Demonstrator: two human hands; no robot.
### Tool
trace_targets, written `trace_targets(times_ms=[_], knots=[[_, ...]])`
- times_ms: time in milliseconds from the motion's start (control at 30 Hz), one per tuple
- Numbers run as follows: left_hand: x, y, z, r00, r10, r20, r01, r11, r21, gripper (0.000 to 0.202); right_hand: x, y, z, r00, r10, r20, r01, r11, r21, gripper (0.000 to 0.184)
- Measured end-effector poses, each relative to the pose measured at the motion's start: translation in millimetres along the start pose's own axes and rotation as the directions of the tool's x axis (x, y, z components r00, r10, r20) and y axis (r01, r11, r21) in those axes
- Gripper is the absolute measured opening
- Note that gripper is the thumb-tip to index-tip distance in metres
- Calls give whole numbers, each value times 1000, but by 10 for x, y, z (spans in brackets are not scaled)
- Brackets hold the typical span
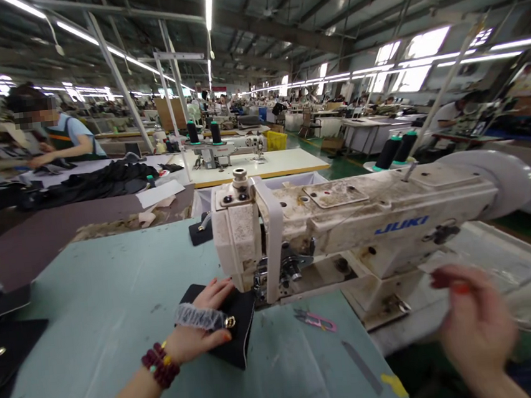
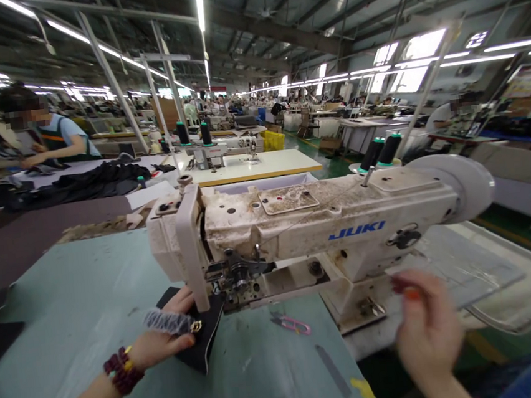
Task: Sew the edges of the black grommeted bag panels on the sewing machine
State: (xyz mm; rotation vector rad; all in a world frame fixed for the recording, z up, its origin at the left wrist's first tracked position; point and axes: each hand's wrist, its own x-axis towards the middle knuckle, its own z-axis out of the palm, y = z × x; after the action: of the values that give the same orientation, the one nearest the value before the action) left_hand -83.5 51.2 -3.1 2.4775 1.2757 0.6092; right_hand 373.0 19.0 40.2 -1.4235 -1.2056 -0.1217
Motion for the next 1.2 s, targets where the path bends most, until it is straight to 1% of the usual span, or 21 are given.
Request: trace_targets(times_ms=[33,67,100,133,167,200,233,267,300,333,400,500,600,633,733,833,900,1100,1200], knots=[[30,59,-67,999,28,34,-28,1000,10,73,-289,-160,112,963,-24,270,-3,995,99,30],[48,131,-134,997,45,63,-46,999,25,72,-573,-314,252,847,-57,528,-59,978,199,27],[56,212,-196,995,47,83,-51,997,49,72,-834,-461,413,708,-70,702,-164,951,261,29],[57,297,-251,995,36,90,-43,996,82,71,-1058,-602,586,606,-57,794,-288,914,285,33],[53,379,-296,996,15,93,-27,992,121,71,-1236,-735,760,513,-20,858,-420,866,272,37],[48,455,-328,995,-8,95,-7,987,160,70,-1365,-861,924,457,30,889,-540,803,251,44],[42,520,-348,995,-31,94,12,980,197,70,-1446,-976,1071,418,83,904,-639,734,229,50],[36,571,-357,994,-52,94,29,972,232,69,-1485,-1079,1193,385,129,914,-712,672,205,55],[31,608,-356,994,-69,87,44,964,262,67,-1492,-1169,1288,371,167,914,-754,629,191,59],[27,633,-348,994,-82,73,58,956,288,65,-1477,-1243,1357,364,190,912,-771,611,180,61],[20,652,-319,995,-87,44,69,945,321,60,-1423,-1345,1427,370,214,904,-758,632,161,61],[12,652,-266,998,-63,14,54,937,345,53,-1377,-1399,1435,394,223,892,-721,677,149,59],[0,656,-211,998,-49,-26,56,924,377,52,-1382,-1395,1418,425,237,874,-705,692,155,57],[-5,658,-193,998,-49,-38,60,921,384,53,-1384,-1391,1416,425,239,873,-704,694,152,57],[-20,662,-153,996,-64,-67,85,918,387,54,-1378,-1384,1422,392,242,887,-711,692,125,56],[-23,673,-145,993,-97,-60,112,920,375,52,-1370,-1379,1439,376,254,891,-721,684,109,56],[-9,689,-152,992,-116,-53,127,920,370,50,-1368,-1377,1450,376,257,890,-727,678,112,56],[88,750,-201,979,-199,-33,197,907,373,43,-1344,-1383,1474,418,254,872,-705,696,135,52],[137,774,-244,967,-254,5,235,900,367,39,-1337,-1388,1490,420,268,867,-695,710,117,50]])
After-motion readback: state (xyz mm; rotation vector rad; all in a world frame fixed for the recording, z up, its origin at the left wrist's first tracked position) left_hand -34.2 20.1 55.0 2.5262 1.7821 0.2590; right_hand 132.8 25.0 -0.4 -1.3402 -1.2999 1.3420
